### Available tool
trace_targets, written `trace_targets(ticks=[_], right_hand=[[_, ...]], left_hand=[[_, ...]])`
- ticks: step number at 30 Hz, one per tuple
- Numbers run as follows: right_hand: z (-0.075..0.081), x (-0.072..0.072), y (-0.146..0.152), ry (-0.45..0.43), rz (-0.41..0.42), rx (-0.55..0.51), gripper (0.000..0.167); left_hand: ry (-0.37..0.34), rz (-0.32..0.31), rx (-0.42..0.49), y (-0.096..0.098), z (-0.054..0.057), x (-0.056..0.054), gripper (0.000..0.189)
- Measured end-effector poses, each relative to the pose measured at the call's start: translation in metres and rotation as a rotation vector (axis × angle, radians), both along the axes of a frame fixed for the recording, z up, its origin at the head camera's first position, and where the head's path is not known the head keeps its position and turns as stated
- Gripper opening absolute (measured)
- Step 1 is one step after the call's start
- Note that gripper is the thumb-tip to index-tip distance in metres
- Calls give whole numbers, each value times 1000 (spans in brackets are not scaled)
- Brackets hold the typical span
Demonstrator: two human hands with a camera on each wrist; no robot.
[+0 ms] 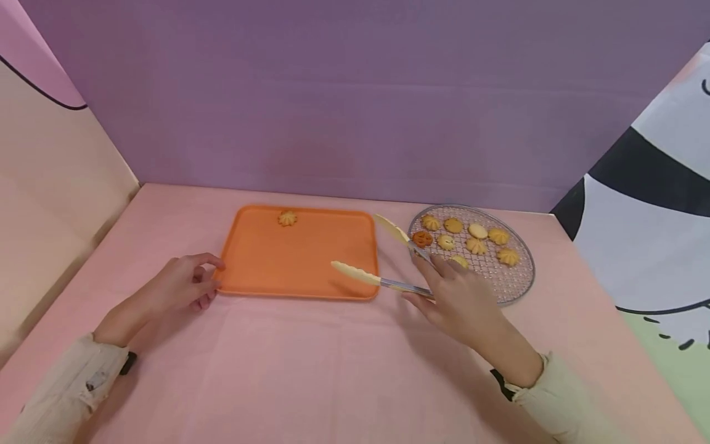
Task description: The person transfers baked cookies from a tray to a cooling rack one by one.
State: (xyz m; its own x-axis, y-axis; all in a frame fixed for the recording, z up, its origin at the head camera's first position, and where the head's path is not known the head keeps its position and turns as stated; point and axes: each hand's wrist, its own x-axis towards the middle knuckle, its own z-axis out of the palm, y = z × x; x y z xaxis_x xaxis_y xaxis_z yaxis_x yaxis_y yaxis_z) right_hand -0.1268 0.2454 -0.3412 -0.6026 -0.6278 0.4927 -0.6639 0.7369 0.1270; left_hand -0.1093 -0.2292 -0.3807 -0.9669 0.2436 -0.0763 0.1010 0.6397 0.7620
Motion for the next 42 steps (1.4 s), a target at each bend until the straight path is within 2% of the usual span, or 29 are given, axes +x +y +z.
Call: trace_targets(ticks=[8,14,17,22,27,33,38,42], right_hand=[[-7,-16,-43,-79,58,-3,67],[-8,-29,-63,-222,14,7,66],[-9,-37,-71,-321,-17,-9,68],[-13,-49,-80,-431,-72,-50,69],[-16,-58,-85,-463,-64,-57,66],[-13,-64,-95,-469,-55,-16,66],[-11,-67,-104,-505,-46,4,53],[-12,-72,-112,-475,-46,2,47]], left_hand=[[4,-9,3,-1,1,-3,33],[-7,8,0,-2,-1,-2,37],[-10,14,-8,-2,-2,-2,37],[-22,15,2,-2,-3,-3,37],[-20,4,9,-1,-2,-3,37],[-16,1,-3,-2,-2,-2,36],[-10,1,-3,-2,-3,-2,36],[-8,0,4,-1,-2,-2,36]])
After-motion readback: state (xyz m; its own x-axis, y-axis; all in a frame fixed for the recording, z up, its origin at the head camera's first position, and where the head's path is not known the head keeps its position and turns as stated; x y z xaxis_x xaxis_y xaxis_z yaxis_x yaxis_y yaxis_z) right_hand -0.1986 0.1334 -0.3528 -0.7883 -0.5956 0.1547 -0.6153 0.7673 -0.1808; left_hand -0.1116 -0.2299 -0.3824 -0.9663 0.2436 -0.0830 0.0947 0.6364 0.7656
